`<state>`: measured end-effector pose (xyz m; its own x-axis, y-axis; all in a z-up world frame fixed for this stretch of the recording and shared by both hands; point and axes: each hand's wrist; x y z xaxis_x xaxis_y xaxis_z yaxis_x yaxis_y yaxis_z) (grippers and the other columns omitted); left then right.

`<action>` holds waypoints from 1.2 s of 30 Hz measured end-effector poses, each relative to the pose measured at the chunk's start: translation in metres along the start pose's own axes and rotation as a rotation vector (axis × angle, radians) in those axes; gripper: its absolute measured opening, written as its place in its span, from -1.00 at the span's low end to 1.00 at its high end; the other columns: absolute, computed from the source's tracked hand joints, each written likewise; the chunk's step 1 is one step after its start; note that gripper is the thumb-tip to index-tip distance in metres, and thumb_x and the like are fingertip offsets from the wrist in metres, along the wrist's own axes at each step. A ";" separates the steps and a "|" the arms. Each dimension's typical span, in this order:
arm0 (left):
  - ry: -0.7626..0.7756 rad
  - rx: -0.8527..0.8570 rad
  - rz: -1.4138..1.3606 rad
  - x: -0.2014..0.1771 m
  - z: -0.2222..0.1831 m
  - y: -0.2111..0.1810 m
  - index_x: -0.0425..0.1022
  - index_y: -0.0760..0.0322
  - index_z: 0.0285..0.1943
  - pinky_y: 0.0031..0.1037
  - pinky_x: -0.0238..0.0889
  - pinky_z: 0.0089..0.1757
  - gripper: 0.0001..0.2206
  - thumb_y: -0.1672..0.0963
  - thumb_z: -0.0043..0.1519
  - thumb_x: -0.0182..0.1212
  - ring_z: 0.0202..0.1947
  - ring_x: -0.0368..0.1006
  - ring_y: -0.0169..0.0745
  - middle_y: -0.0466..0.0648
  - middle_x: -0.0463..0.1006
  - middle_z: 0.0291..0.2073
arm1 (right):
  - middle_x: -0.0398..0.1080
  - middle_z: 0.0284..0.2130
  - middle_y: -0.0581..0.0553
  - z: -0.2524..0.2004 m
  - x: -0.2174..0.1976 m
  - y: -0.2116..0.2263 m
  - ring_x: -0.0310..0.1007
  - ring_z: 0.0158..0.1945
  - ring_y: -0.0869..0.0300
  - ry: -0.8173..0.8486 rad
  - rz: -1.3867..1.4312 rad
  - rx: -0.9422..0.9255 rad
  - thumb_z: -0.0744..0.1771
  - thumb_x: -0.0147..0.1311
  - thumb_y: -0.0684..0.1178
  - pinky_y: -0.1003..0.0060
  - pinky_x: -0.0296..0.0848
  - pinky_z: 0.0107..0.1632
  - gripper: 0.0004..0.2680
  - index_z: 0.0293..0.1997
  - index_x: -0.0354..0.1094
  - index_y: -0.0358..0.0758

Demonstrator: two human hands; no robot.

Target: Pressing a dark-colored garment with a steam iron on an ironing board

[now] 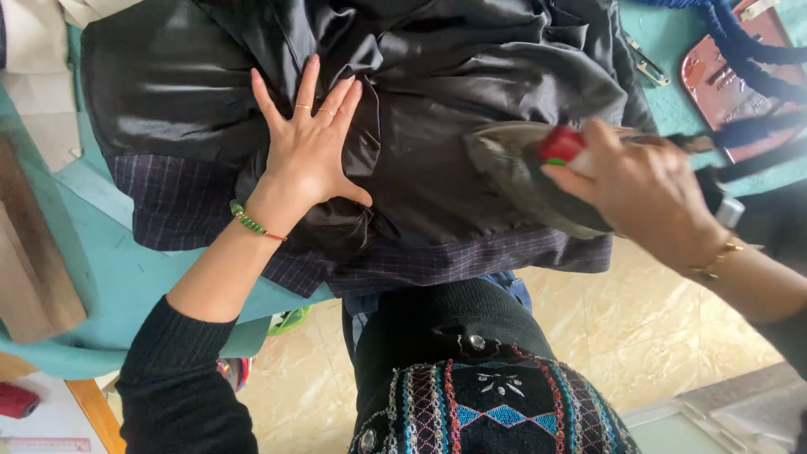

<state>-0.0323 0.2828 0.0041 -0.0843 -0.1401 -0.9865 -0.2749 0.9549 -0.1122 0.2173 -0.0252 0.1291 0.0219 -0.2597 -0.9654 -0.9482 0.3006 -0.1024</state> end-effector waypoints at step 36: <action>0.232 -0.033 -0.075 -0.015 0.008 0.017 -0.31 0.15 0.65 0.70 -0.72 0.11 0.48 -0.46 -0.44 0.31 0.57 -0.53 0.07 -0.20 -0.16 0.60 | 0.26 -0.75 0.12 0.041 -0.019 0.069 0.26 -0.73 0.36 -0.138 -0.001 -0.352 0.44 0.10 0.31 0.40 0.40 -0.63 -0.64 -0.16 0.31 -0.24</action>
<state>-0.0280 0.3034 0.0164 -0.2789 -0.2703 -0.9215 -0.3191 0.9311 -0.1766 0.1641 0.0382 0.1302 0.0429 -0.1270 -0.9910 -0.9985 -0.0395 -0.0381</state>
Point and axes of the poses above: each hand's wrist, its own z-axis towards the middle knuckle, its own x-axis out of the palm, y = z × x
